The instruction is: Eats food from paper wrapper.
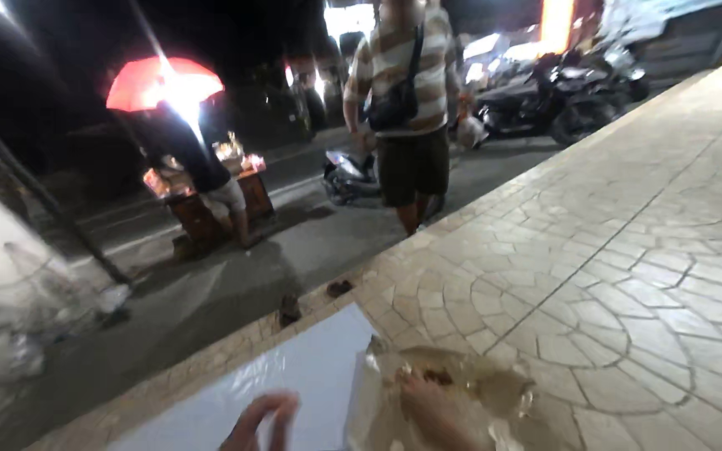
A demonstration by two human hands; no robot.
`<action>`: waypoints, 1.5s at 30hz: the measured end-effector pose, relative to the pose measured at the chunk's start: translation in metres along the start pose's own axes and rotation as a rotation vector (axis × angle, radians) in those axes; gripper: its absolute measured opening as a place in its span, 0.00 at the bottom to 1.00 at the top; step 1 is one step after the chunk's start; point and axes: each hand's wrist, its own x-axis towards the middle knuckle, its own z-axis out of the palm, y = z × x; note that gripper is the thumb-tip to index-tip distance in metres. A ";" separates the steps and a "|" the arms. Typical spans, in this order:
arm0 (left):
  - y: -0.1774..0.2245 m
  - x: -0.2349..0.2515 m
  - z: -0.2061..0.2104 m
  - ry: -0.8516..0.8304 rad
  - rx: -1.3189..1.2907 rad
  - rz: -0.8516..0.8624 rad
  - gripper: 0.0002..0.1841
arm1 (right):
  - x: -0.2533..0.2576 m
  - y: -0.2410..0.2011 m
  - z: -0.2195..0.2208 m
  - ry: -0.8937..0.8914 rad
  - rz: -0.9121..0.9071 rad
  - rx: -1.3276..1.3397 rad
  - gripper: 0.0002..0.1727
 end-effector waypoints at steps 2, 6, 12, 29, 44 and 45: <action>-0.071 -0.036 -0.001 -0.212 0.654 -0.242 0.32 | -0.001 -0.001 -0.010 -0.034 0.021 0.021 0.27; -0.152 -0.154 -0.022 -0.630 1.047 -0.866 0.53 | -0.008 -0.016 -0.025 -0.138 0.036 -0.030 0.23; -0.194 -0.165 0.004 -0.405 1.030 -0.746 0.39 | -0.003 0.007 -0.015 0.146 -0.051 0.140 0.13; -0.218 -0.173 0.006 -0.426 1.165 -0.752 0.37 | 0.004 0.001 -0.031 0.171 0.007 0.027 0.11; -0.214 -0.172 0.007 -0.469 1.171 -0.781 0.39 | 0.033 -0.017 0.011 0.150 -0.119 -0.048 0.11; -0.214 -0.172 0.007 -0.468 1.178 -0.779 0.39 | 0.031 -0.016 0.012 0.147 -0.120 -0.051 0.10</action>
